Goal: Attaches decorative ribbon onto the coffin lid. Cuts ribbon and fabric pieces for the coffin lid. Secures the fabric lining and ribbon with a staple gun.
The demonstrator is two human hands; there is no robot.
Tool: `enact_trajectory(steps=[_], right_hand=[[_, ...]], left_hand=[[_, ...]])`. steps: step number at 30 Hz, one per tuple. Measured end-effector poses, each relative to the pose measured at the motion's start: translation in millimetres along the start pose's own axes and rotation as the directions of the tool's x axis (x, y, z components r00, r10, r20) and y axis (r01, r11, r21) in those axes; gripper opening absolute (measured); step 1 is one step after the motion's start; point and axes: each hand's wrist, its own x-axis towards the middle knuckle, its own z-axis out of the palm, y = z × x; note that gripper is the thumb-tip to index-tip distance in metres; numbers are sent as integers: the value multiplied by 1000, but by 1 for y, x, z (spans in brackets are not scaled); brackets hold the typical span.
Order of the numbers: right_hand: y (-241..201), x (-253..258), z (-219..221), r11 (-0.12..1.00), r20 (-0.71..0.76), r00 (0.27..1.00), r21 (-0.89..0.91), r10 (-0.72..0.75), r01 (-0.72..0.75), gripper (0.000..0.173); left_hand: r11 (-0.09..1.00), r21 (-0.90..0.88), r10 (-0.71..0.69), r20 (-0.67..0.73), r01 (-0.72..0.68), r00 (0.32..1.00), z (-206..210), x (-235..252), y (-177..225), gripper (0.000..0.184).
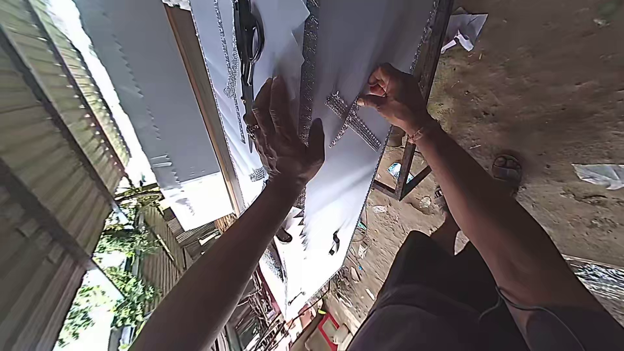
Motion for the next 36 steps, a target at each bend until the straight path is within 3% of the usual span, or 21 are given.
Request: enact_trajectory(steps=[3,5,9,22,36], right_hand=[[0,0,0,1000,-13,1000,23,-17,18,45],[1,-1,1,999,-17,1000,30,-12,13,45],[2,0,1,999,-15,1000,41,-21,22,44],[2,-4,4,990,-76,997,137,25,-14,37],[3,-5,8,987,-129,991,162,36,-15,37]], left_hand=[[992,122,21,31,-25,999,2,-1,4,130],[983,179,27,27,-32,999,5,-1,6,138],[961,275,25,22,-30,999,9,-2,8,130],[957,280,67,21,-71,998,10,-4,7,119],[952,293,76,47,-87,996,8,-2,7,122]])
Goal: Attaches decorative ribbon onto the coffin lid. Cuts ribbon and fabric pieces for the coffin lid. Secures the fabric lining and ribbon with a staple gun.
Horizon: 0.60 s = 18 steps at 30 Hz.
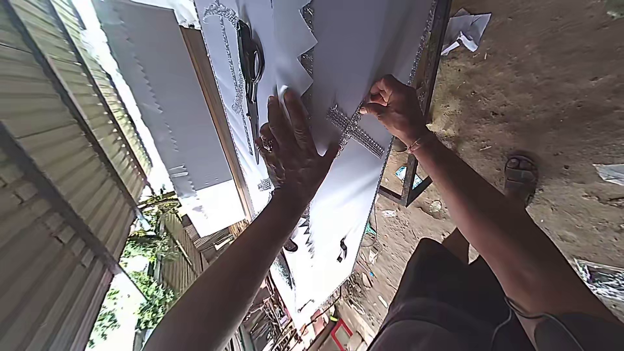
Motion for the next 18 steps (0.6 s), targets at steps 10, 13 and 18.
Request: enact_trajectory(steps=[10,13,18], right_hand=[[2,0,1,999,-9,1000,33,-17,17,36],[1,1,0,1000,11,1000,-1,-20,20,37],[-11,-4,-8,984,23,1000,-176,-6,10,42]], left_hand=[[999,-52,1,17,0,1000,2,0,0,114],[999,-44,-22,47,24,999,1,0,2,111],[999,-30,-24,89,27,996,-4,2,4,107]])
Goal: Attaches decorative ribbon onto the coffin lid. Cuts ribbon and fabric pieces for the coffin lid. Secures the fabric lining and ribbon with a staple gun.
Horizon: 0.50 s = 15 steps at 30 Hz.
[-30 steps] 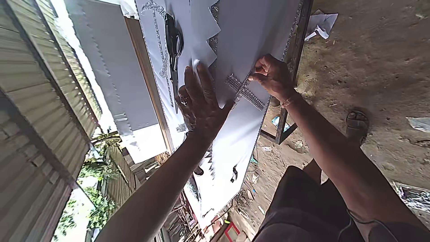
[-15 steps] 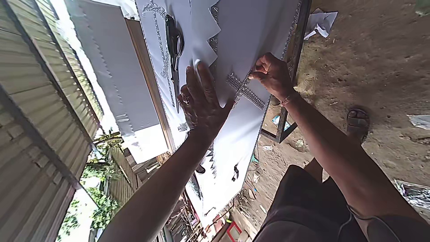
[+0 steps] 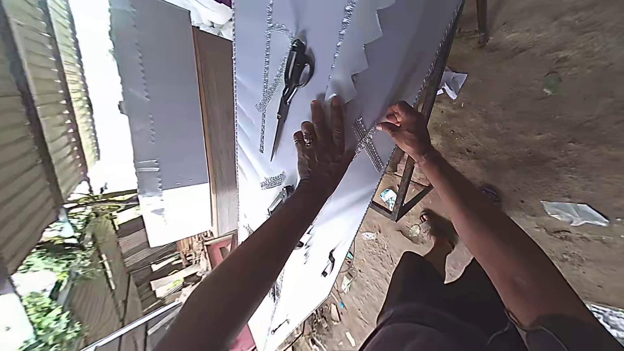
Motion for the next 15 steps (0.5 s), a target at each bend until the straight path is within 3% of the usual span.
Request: enact_trajectory(steps=[2,6,10,12,13,14,15], right_hand=[[-14,-10,-12,999,-23,1000,-44,19,-20,43],[-58,-40,-42,998,-109,993,-37,46,-50,37],[-134,-31,-37,986,-221,965,-125,-140,114,32],[-181,-24,-16,900,-90,911,-219,-403,377,28],[-204,-20,2,820,30,849,-242,-527,518,26],[-227,-19,24,736,189,776,-244,-602,631,25],[-246,-18,51,660,366,686,-215,-629,720,23]], left_hand=[[1000,-27,1,17,0,1000,-2,3,-1,110],[995,-93,37,57,-32,998,-4,1,-1,92],[991,-129,37,50,-30,998,-13,0,-4,83],[980,-196,30,49,-19,998,-21,-1,-9,73],[957,-290,19,51,-4,999,-22,-3,-10,58],[881,-469,-7,99,53,995,-19,-6,-9,41],[713,-682,-73,159,162,985,-6,-9,-3,34]])
